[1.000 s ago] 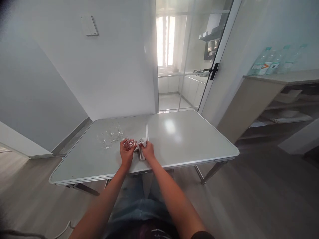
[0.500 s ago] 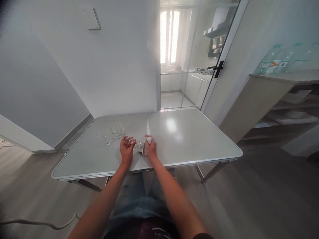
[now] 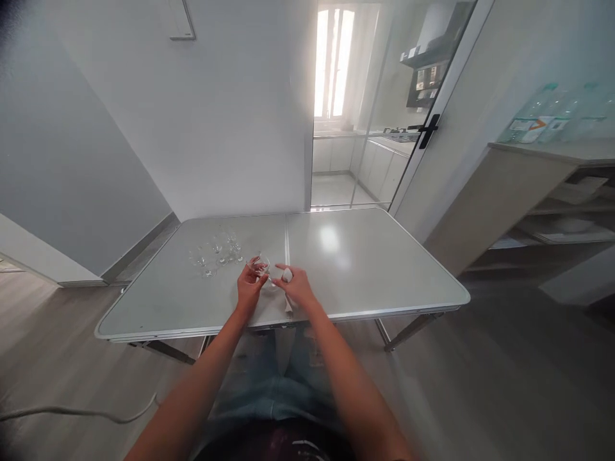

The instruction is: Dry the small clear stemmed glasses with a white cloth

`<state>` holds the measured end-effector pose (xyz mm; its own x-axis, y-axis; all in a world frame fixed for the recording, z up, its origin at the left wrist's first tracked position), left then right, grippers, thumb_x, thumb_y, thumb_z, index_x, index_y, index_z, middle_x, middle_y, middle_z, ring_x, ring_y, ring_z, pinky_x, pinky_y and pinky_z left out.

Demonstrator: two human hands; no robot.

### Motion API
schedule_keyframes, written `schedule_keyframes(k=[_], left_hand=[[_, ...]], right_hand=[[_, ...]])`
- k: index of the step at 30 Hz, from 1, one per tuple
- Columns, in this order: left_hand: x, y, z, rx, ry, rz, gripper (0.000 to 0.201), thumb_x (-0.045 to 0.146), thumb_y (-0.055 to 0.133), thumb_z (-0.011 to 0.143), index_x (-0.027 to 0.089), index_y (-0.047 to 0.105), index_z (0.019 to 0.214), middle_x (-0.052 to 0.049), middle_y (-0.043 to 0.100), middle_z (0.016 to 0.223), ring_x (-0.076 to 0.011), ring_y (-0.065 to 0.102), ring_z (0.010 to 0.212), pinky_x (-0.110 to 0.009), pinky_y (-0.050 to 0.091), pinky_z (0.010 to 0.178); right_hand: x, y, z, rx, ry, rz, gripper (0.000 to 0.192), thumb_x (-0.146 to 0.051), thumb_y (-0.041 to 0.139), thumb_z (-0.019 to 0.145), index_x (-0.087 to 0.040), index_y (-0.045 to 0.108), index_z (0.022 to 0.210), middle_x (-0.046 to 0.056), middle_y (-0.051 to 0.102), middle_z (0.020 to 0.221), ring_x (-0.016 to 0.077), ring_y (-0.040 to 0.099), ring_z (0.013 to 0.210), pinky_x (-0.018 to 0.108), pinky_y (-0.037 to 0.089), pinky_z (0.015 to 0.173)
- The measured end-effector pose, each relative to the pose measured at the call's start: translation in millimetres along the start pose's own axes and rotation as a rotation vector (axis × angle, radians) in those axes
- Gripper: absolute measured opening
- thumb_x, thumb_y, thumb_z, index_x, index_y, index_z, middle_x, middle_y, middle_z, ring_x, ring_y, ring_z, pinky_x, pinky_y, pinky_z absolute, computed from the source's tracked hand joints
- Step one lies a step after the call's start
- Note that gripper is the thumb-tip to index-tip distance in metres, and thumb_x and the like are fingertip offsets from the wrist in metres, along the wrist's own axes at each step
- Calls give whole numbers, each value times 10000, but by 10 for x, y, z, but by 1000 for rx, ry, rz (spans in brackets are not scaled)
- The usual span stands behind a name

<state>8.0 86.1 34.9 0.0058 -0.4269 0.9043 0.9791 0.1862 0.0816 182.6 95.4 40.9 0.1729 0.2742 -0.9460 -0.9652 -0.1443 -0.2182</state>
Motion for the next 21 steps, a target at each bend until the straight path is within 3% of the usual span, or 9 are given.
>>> schedule_keyframes(k=[3,6,12,16,19,21], left_hand=[[-27,87,-5,-88,15,7,527,454,871,679,202,719,1116,-109,717,1147,-261,644,1116,-352,492,928],[-49,133,-16,-127,-8,-5,622,449,885,655,202,703,1196,-98,728,1136,-260,649,1092,-373,492,959],[-58,221,-35,-206,-31,-62,693,457,885,653,195,675,1260,-87,741,1109,-270,670,1079,-429,491,1030],[-88,299,-42,-282,-29,-86,724,456,866,691,210,618,1326,-115,709,1201,-285,641,1159,-467,462,1075],[-88,304,-12,-285,-3,-126,845,511,869,671,251,523,1397,-151,606,1363,-274,611,1183,-423,503,999],[-95,253,18,-230,5,-122,816,560,826,708,275,485,1392,-156,553,1399,-249,615,1130,-377,528,907]], right_hand=[[-31,78,21,-101,-10,-116,346,-478,734,741,-132,731,747,-50,463,562,95,381,551,224,303,530],[-71,95,27,-96,-57,-209,353,-434,708,753,-127,646,591,-52,396,540,83,345,550,218,252,517],[-67,64,27,-117,-102,-303,264,-358,720,745,-118,679,643,-52,467,551,80,403,562,199,283,545],[-117,-4,8,-81,-138,-431,172,-305,739,728,-146,726,662,-20,605,557,106,488,559,212,329,564],[-160,-187,50,9,-166,-413,139,-317,726,758,-190,783,762,15,731,679,152,609,625,233,415,614],[-149,-453,158,95,-166,-320,176,-342,712,777,-203,805,831,23,774,774,184,674,694,256,473,656]])
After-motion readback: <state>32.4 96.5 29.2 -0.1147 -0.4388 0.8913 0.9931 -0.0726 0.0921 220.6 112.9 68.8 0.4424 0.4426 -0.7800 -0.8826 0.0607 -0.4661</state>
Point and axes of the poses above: each hand's wrist, its own z-axis towards the middle knuckle, its own y-axis out of the palm, x = y × z, the point moved 9 cm from there along z, towards the middle knuckle
